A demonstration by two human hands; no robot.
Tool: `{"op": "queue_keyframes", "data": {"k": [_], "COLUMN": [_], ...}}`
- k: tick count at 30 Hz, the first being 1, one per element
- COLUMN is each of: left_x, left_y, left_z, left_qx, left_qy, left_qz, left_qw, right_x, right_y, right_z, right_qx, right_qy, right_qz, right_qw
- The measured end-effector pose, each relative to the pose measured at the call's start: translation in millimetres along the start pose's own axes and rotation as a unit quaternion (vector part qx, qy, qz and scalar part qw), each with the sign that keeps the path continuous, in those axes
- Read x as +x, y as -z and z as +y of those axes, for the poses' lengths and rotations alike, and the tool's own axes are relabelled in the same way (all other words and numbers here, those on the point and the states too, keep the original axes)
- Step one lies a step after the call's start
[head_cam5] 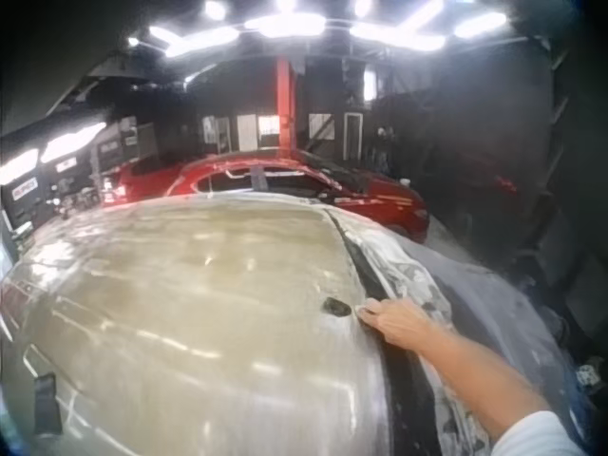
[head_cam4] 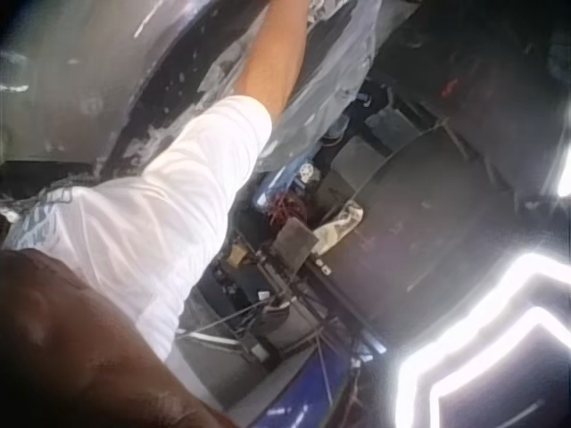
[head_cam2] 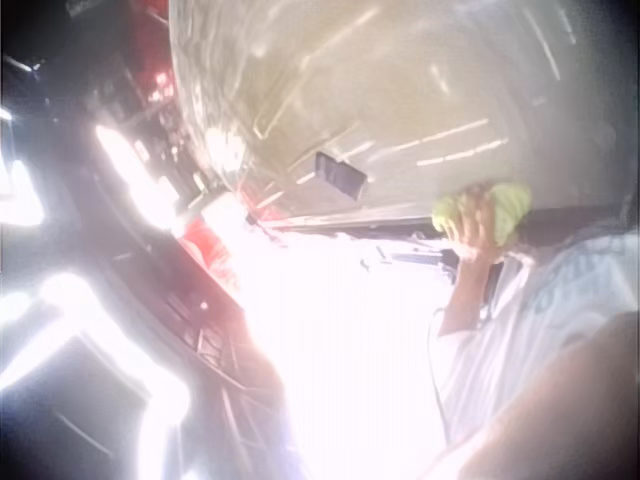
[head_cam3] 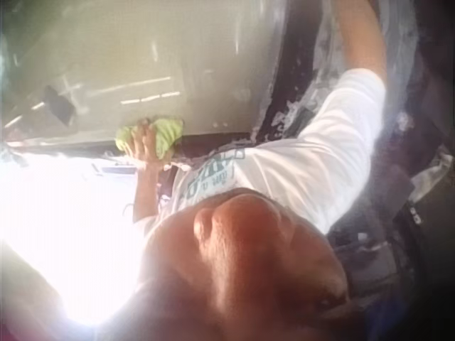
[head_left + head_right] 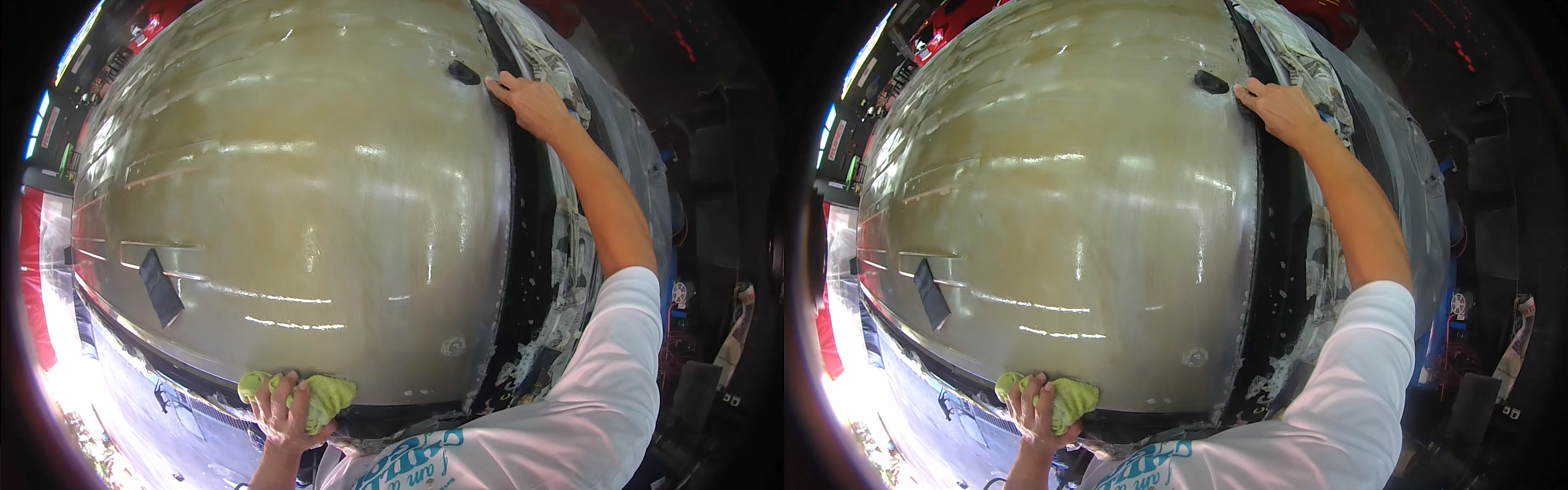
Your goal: The person sands the surface of a car hood using a sanding block and wipes the area with a cloth. The hood is partially masked with tape and newspaper. The person repeatedly sands and wipes the same region.
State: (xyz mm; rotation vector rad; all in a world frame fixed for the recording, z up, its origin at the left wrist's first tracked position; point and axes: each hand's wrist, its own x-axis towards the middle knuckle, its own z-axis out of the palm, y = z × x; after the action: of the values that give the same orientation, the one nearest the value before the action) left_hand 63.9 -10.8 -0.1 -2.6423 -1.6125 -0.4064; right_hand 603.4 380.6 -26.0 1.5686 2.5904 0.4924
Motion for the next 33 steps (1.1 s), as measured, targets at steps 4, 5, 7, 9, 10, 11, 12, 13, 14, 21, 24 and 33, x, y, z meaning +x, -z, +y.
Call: {"op": "queue_keyframes", "data": {"k": [4, 5, 7, 9, 10, 11, 12, 13, 14, 21, 24, 33], "left_x": [-1, -2, -4, -7, -5, -2, 0, 2, 0, 5, 7, 6], "left_y": [1, 0, 2, 4, 2, 2, 3, 4, 4, 5, 7, 4], "left_z": [-2, -2, -2, -1, -1, -1, -1, -1, -1, 0, 1, -2], "left_qx": [0.0, 0.004, 0.01, 0.014, 0.012, 0.009, 0.006, 0.006, 0.006, -0.019, -0.022, -0.001], "left_qy": [-0.014, -0.012, -0.007, -0.005, -0.01, -0.013, -0.016, -0.018, -0.015, -0.006, -0.012, -0.011], "left_qz": [-0.018, -0.019, -0.022, -0.027, -0.025, -0.027, -0.029, -0.031, -0.027, -0.011, -0.019, 0.004], "left_qw": [1.0, 1.0, 1.0, 1.0, 1.0, 1.0, 0.999, 0.999, 1.0, 1.0, 1.0, 1.0], "right_x": [21, 19, 10, 16, 14, 18, 27, 34, 31, -22, -17, -5], "right_y": [-5, -7, 4, -1, 1, -1, -6, -10, -10, 20, 25, 8], "right_z": [10, 11, 4, 2, 6, 10, 13, 11, 2, -58, -60, -38], "right_qx": [-0.032, -0.029, -0.02, -0.038, -0.054, -0.049, -0.044, -0.037, -0.017, 0.138, 0.175, 0.225], "right_qy": [0.006, 0.021, 0.036, 0.048, 0.047, 0.027, 0.006, -0.015, -0.044, -0.079, -0.091, -0.089], "right_qz": [0.04, 0.054, 0.026, 0.016, 0.01, 0.008, 0.007, 0.008, 0.001, -0.008, 0.044, 0.025], "right_qw": [0.999, 0.998, 0.999, 0.998, 0.997, 0.998, 0.999, 0.999, 0.999, 0.987, 0.979, 0.97]}}
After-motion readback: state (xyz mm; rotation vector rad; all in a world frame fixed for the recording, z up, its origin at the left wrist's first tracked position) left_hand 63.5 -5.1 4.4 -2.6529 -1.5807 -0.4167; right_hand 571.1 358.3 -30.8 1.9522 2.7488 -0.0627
